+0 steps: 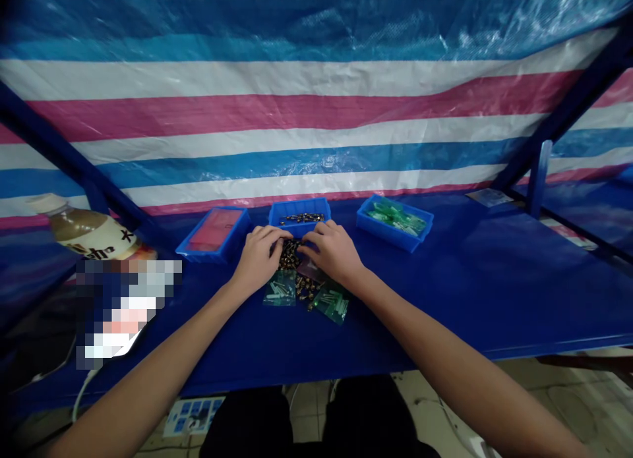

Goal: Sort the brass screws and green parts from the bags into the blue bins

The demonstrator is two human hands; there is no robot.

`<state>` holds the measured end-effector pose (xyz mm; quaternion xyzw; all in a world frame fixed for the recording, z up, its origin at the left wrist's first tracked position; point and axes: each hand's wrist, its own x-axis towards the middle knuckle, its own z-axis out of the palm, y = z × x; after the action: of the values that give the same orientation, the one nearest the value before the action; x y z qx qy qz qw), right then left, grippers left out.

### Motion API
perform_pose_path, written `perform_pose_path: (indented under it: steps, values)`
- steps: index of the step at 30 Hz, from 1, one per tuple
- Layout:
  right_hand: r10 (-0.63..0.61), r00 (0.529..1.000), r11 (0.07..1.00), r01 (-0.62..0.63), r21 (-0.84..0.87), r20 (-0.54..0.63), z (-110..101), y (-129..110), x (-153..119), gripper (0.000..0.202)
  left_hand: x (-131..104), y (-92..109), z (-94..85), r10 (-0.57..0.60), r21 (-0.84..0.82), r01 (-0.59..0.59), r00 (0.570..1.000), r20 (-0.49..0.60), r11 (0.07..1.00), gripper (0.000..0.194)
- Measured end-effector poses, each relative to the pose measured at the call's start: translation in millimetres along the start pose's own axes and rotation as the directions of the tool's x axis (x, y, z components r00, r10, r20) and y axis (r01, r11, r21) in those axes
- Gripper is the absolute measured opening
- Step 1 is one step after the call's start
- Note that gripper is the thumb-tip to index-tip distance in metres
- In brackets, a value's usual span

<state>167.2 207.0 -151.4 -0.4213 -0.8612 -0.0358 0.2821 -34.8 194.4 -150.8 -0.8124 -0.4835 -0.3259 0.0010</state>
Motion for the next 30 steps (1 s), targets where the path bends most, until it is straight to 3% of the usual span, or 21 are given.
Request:
perform_pose_path:
  steps: [5,13,19,26,30]
  values:
    - [0.076,0.996,0.995,-0.072,-0.061,0.056,12.0,-6.6,2.8,0.015,0.6,1.0,-1.1,-0.005,-0.017,0.005,1.0,-0.007,1.0,0.029]
    - [0.105,0.985,0.994,-0.104,-0.017,0.138,12.5,-8.9,6.4,0.005,2.1,1.9,0.9,-0.027,-0.001,0.027,0.999,-0.019,1.0,0.024]
    - [0.084,0.982,0.996,-0.085,0.0,0.168,12.8,-10.0,7.7,0.014,1.3,3.2,3.6,-0.031,0.011,0.031,0.999,0.009,0.999,0.02]
    - [0.008,0.998,0.999,-0.011,0.046,0.067,9.6,-7.9,5.9,0.015,3.6,8.1,-0.8,-0.055,-0.03,0.055,0.998,-0.018,0.998,0.021]
    - [-0.083,0.996,0.994,0.083,0.066,-0.013,1.8,-12.1,6.1,0.016,4.7,8.9,-2.2,-0.063,-0.055,0.065,0.997,0.046,0.996,0.032]
